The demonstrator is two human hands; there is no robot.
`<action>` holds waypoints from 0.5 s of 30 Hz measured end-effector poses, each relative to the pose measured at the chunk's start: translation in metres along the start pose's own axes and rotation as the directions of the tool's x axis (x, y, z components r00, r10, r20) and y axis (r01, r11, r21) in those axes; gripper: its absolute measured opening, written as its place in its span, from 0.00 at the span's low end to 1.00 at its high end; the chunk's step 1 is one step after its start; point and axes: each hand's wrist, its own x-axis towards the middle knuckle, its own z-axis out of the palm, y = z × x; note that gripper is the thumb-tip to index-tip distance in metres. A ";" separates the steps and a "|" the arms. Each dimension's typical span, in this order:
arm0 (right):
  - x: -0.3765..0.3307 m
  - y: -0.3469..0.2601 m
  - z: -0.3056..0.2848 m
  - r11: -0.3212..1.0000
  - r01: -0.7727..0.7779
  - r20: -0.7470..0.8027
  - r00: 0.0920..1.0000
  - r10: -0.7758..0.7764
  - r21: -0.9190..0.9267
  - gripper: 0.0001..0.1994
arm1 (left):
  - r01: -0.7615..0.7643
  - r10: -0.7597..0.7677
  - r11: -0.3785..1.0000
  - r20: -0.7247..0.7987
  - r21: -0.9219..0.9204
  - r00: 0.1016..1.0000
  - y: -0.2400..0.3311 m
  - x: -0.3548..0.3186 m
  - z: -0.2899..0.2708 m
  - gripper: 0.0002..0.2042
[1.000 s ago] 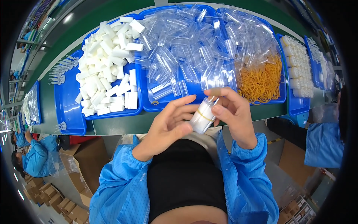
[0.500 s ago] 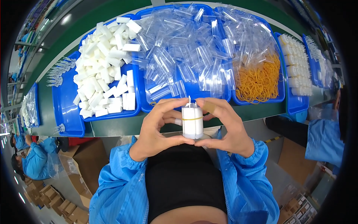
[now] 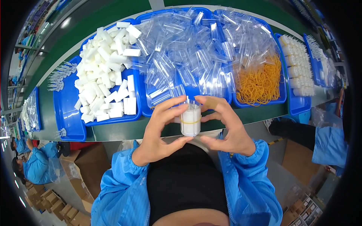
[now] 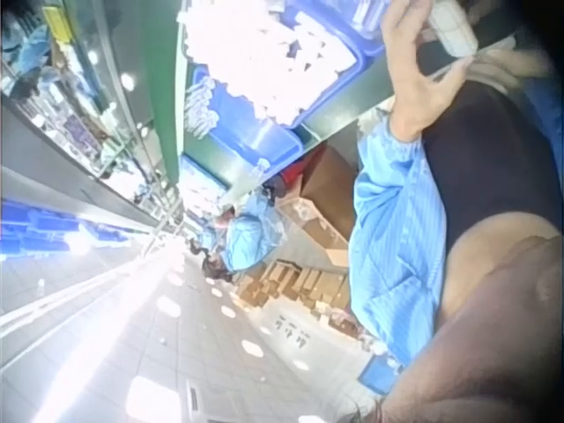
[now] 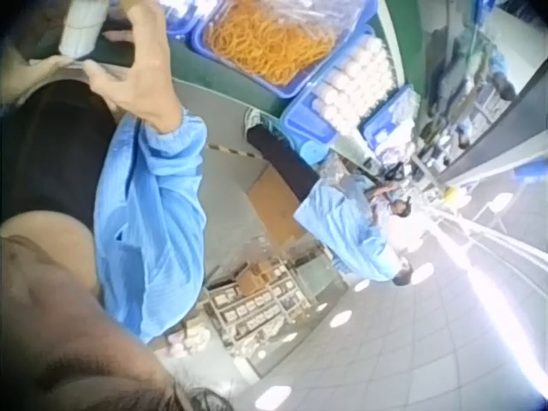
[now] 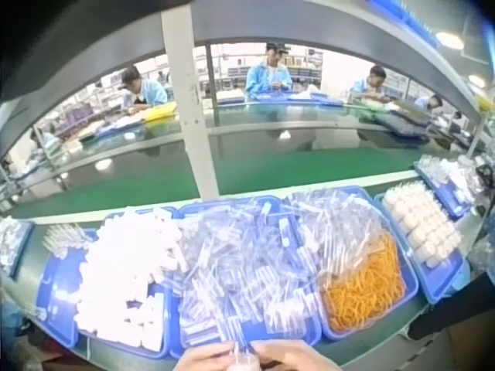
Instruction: The person assembles small white plastic components into a circular holder by hand, then secures them with a rubber band.
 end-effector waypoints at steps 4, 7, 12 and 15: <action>-0.003 0.000 0.001 0.957 -0.163 -0.036 0.984 0.177 0.241 0.42 | -0.179 0.157 0.947 0.104 0.268 0.982 0.007 0.005 0.000 0.35; 0.002 -0.003 0.003 0.975 -0.119 -0.037 0.991 0.128 0.186 0.42 | -0.182 0.143 0.944 0.157 0.275 0.977 0.008 0.003 0.003 0.37; 0.004 -0.003 -0.001 0.999 0.007 0.003 1.000 -0.007 -0.038 0.35 | 0.001 -0.014 0.984 0.071 0.179 0.997 -0.001 -0.003 0.008 0.43; 0.005 -0.004 -0.001 0.999 0.007 0.004 1.000 -0.007 -0.054 0.34 | -0.021 0.006 0.976 0.069 0.216 0.998 0.000 -0.002 0.008 0.42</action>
